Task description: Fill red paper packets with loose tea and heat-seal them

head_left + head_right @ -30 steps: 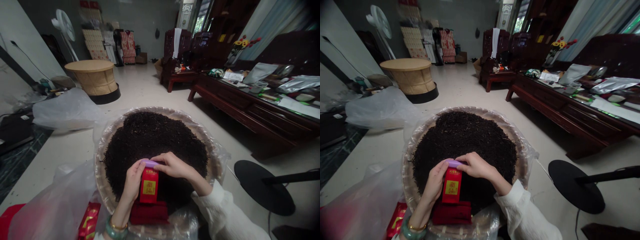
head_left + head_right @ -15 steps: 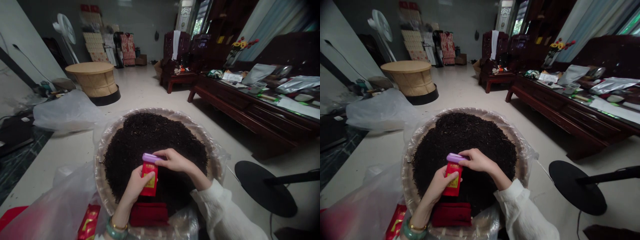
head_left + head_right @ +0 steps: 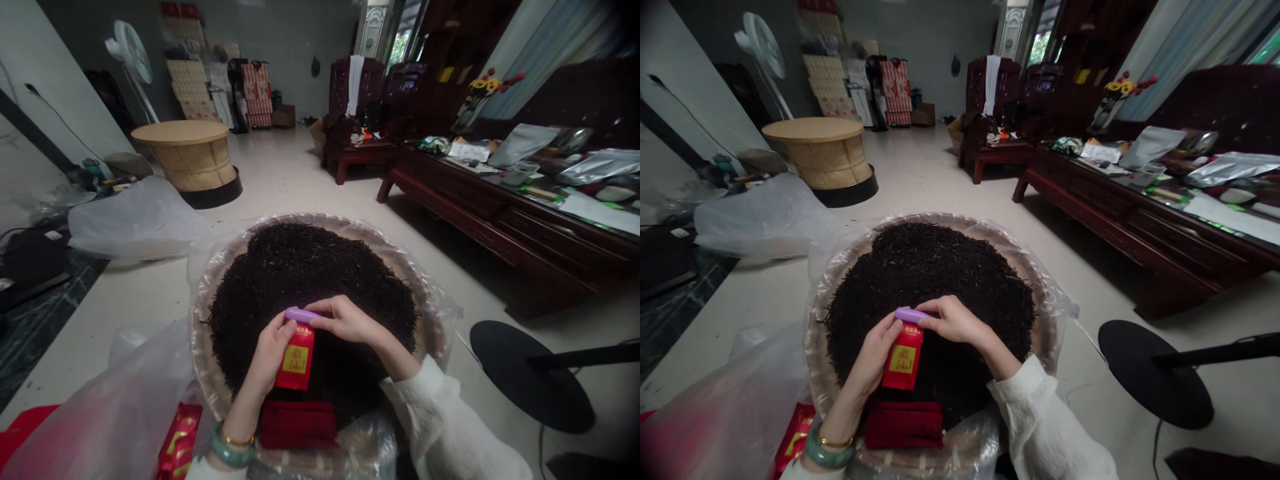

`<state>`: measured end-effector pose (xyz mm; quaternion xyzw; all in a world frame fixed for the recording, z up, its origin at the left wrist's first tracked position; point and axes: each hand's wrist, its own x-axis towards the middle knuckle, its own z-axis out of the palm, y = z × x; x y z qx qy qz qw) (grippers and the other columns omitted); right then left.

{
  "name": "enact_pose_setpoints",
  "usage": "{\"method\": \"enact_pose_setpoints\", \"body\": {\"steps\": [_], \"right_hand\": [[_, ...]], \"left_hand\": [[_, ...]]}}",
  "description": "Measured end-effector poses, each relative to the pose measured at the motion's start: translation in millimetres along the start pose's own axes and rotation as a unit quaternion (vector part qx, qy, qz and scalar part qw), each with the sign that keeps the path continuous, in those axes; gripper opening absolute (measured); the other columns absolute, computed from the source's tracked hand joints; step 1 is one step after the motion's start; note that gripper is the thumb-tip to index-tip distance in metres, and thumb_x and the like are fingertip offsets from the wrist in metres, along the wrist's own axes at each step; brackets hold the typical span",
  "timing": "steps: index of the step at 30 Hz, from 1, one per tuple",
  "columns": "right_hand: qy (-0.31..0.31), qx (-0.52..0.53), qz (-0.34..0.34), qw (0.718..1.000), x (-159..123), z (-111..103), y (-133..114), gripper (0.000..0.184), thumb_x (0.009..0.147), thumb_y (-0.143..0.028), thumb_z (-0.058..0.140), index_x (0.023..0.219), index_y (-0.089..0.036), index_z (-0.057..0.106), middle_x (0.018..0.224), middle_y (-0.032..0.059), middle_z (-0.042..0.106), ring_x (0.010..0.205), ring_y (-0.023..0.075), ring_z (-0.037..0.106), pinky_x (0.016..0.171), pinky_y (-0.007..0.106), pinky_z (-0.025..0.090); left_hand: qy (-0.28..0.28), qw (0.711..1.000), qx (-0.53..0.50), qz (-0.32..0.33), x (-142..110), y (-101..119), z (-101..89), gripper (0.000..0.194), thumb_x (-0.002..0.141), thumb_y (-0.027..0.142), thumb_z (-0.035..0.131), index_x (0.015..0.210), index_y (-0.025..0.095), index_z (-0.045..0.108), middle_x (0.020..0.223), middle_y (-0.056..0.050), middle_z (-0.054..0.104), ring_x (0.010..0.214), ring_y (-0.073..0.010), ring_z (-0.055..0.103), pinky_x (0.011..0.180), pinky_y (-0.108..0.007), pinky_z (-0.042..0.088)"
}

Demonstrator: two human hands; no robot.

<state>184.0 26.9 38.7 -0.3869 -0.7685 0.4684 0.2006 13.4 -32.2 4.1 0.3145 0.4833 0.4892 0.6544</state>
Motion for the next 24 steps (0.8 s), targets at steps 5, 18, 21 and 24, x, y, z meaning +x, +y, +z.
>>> {"method": "enact_pose_setpoints", "body": {"steps": [5, 18, 21, 24], "right_hand": [[-0.002, -0.008, -0.014, 1.0, -2, 1, -4, 0.032, 0.086, -0.032, 0.056, 0.113, -0.018, 0.068, 0.105, 0.0037, 0.072, 0.09, 0.0238, 0.067, 0.079, 0.03, 0.049], [0.076, -0.079, 0.041, 0.993, -2, -19, 23, 0.042, 0.084, -0.032, 0.059, 0.122, -0.015, 0.059, 0.115, 0.0105, 0.067, 0.095, 0.0247, 0.063, 0.084, 0.036, 0.047], [0.14, -0.178, 0.068, 0.972, -5, -25, 24, 0.042, 0.085, -0.036, 0.058, 0.122, -0.016, 0.058, 0.113, 0.013, 0.066, 0.097, 0.0269, 0.06, 0.085, 0.04, 0.045], [0.172, -0.22, 0.018, 0.96, -2, -12, 12, 0.037, 0.088, -0.039, 0.056, 0.118, -0.017, 0.06, 0.111, 0.0124, 0.064, 0.102, 0.0256, 0.055, 0.088, 0.039, 0.042]], "left_hand": [[0.014, 1.0, -0.02, -0.002, 6, 2, 2.8, 0.056, 0.063, 0.047, 0.076, 0.105, 0.012, 0.063, 0.077, -0.004, 0.071, 0.059, -0.0141, 0.063, 0.056, -0.022, 0.046], [-0.027, 0.999, 0.039, -0.006, 8, -10, -7.4, 0.05, 0.061, 0.035, 0.08, 0.102, 0.014, 0.059, 0.081, -0.006, 0.072, 0.066, -0.0204, 0.07, 0.062, -0.029, 0.054], [-0.025, 0.999, 0.046, -0.004, 7, -9, -6.5, 0.048, 0.062, 0.035, 0.079, 0.101, 0.014, 0.059, 0.081, -0.006, 0.073, 0.067, -0.0199, 0.07, 0.064, -0.03, 0.054], [-0.032, 0.998, 0.058, -0.008, 5, -9, -2.5, 0.047, 0.061, 0.034, 0.078, 0.099, 0.014, 0.059, 0.079, -0.005, 0.072, 0.066, -0.0201, 0.069, 0.065, -0.03, 0.054]]}}
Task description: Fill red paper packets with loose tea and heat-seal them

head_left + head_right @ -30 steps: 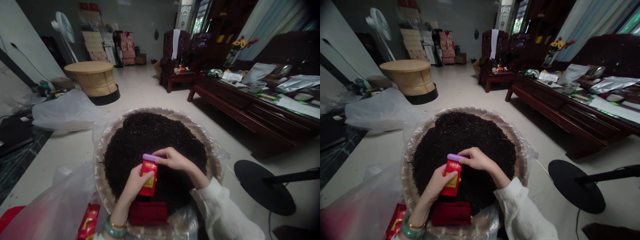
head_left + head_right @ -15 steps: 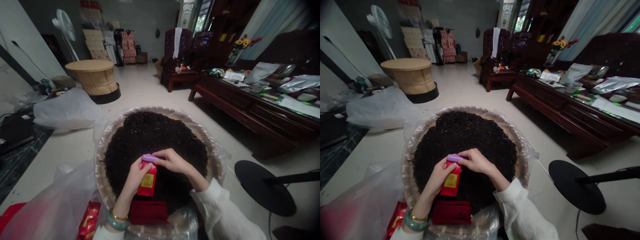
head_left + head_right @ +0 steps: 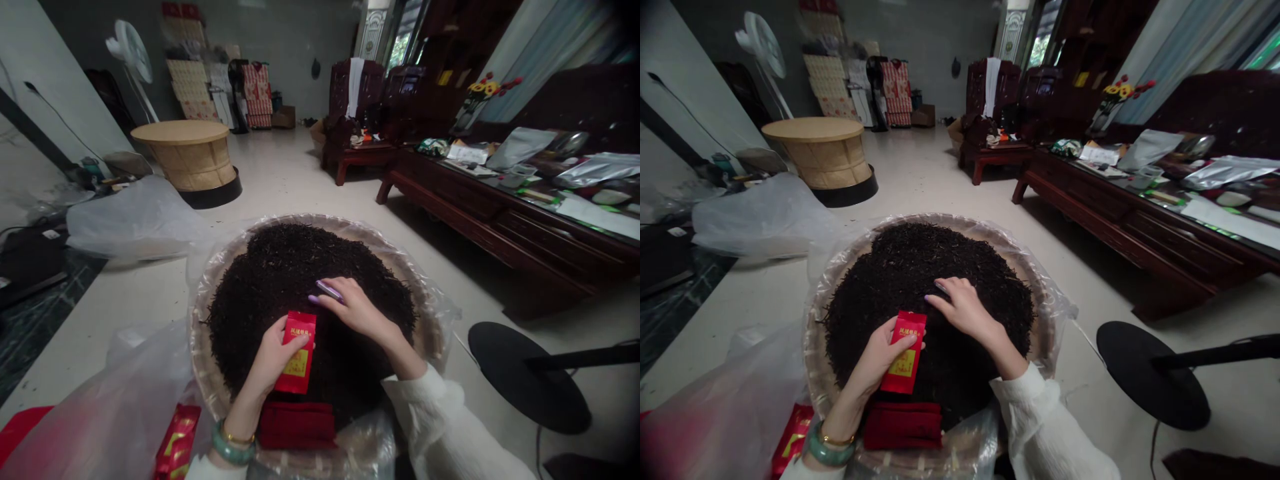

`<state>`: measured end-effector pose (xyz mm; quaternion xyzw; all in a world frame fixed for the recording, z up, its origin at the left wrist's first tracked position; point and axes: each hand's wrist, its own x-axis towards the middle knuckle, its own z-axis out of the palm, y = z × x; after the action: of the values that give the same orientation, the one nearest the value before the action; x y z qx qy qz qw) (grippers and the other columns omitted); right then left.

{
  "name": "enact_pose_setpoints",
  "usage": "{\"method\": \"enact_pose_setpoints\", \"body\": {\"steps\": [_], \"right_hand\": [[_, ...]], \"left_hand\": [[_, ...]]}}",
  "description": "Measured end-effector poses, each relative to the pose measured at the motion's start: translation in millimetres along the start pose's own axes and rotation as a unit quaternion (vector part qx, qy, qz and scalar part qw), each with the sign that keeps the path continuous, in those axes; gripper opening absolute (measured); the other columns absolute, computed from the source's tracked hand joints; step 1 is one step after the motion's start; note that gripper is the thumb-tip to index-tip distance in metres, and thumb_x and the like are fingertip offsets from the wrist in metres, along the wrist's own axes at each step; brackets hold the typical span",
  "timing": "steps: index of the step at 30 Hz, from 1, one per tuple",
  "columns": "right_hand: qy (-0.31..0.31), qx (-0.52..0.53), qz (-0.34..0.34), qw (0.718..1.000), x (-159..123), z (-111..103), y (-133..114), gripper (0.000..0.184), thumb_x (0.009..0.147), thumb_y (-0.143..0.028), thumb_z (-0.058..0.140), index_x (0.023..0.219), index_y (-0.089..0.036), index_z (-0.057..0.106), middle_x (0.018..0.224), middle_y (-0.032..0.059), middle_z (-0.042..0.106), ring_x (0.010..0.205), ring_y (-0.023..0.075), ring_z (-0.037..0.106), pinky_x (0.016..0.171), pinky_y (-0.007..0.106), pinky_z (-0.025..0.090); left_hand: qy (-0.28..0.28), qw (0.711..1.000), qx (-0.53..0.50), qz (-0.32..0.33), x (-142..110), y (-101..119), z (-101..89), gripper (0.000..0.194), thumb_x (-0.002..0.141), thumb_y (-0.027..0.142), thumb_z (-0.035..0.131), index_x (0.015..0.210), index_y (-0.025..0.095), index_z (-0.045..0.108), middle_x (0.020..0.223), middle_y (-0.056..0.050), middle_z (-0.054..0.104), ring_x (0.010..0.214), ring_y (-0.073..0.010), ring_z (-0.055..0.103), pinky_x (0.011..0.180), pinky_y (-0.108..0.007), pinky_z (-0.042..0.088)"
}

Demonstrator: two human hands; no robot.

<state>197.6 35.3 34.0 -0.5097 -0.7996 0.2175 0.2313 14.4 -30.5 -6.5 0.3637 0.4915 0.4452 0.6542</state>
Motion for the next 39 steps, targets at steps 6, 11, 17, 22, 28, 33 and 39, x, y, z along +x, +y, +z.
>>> {"method": "enact_pose_setpoints", "body": {"steps": [6, 11, 17, 22, 28, 33, 39], "right_hand": [[-0.072, 0.012, -0.131, 0.989, 4, 34, -27, 0.031, 0.091, -0.037, 0.053, 0.072, -0.016, 0.064, 0.069, 0.0053, 0.063, 0.069, 0.0158, 0.055, 0.067, 0.026, 0.04], [-0.049, 0.032, -0.16, 0.985, 1, 38, -21, 0.036, 0.094, -0.032, 0.047, 0.063, -0.017, 0.056, 0.06, 0.0018, 0.056, 0.057, 0.0118, 0.049, 0.058, 0.024, 0.036], [-0.062, 0.142, -0.067, 0.986, 0, 32, -22, 0.032, 0.089, -0.032, 0.054, 0.063, -0.016, 0.061, 0.057, -0.0013, 0.056, 0.054, 0.0096, 0.047, 0.053, 0.022, 0.034], [-0.131, 0.254, -0.002, 0.958, 0, 18, -21, 0.025, 0.082, -0.038, 0.062, 0.073, -0.016, 0.068, 0.066, -0.0016, 0.063, 0.059, 0.0112, 0.055, 0.055, 0.022, 0.041], [-0.096, 0.272, -0.011, 0.957, -7, 13, -30, 0.027, 0.08, -0.041, 0.061, 0.072, -0.016, 0.07, 0.065, 0.0, 0.063, 0.059, 0.0124, 0.056, 0.054, 0.023, 0.043], [-0.11, 0.309, 0.058, 0.943, -10, 8, -28, 0.03, 0.074, -0.046, 0.066, 0.072, -0.016, 0.069, 0.056, -0.0019, 0.058, 0.045, 0.0084, 0.049, 0.04, 0.02, 0.039], [0.033, 0.422, 0.058, 0.904, -2, 1, -60, 0.033, 0.071, -0.049, 0.067, 0.076, -0.016, 0.067, 0.059, -0.0005, 0.062, 0.045, 0.0106, 0.055, 0.044, 0.023, 0.048]], "left_hand": [[-0.014, 1.0, 0.01, 0.007, -4, 5, 3.6, 0.041, 0.059, 0.028, 0.08, 0.093, 0.015, 0.06, 0.077, -0.003, 0.073, 0.07, -0.0202, 0.069, 0.067, -0.029, 0.053], [-0.062, 0.997, -0.025, -0.044, -8, 6, -3.2, 0.049, 0.058, 0.034, 0.081, 0.097, 0.015, 0.057, 0.07, -0.003, 0.072, 0.062, -0.0199, 0.069, 0.061, -0.029, 0.053], [-0.076, 0.996, -0.026, -0.041, -9, 3, -7.7, 0.046, 0.062, 0.033, 0.08, 0.098, 0.014, 0.059, 0.077, -0.006, 0.074, 0.067, -0.0196, 0.07, 0.064, -0.028, 0.053], [-0.044, 0.998, -0.016, -0.042, -12, 11, -12.9, 0.05, 0.058, 0.034, 0.082, 0.099, 0.014, 0.06, 0.077, -0.006, 0.074, 0.064, -0.0196, 0.069, 0.061, -0.028, 0.053], [-0.048, 0.998, -0.017, -0.036, -17, 12, -20.9, 0.038, 0.058, 0.034, 0.081, 0.086, 0.013, 0.065, 0.075, -0.006, 0.074, 0.061, -0.018, 0.068, 0.058, -0.026, 0.051], [-0.008, 0.999, -0.039, -0.016, -16, 9, -25.1, 0.041, 0.058, 0.039, 0.081, 0.085, 0.013, 0.066, 0.072, -0.005, 0.073, 0.062, -0.0173, 0.067, 0.057, -0.024, 0.051], [0.179, 0.961, -0.21, 0.014, -4, 1, -31.4, 0.032, 0.082, 0.045, 0.053, 0.098, 0.017, 0.057, 0.074, -0.006, 0.07, 0.061, -0.0188, 0.068, 0.047, -0.024, 0.048]]}}
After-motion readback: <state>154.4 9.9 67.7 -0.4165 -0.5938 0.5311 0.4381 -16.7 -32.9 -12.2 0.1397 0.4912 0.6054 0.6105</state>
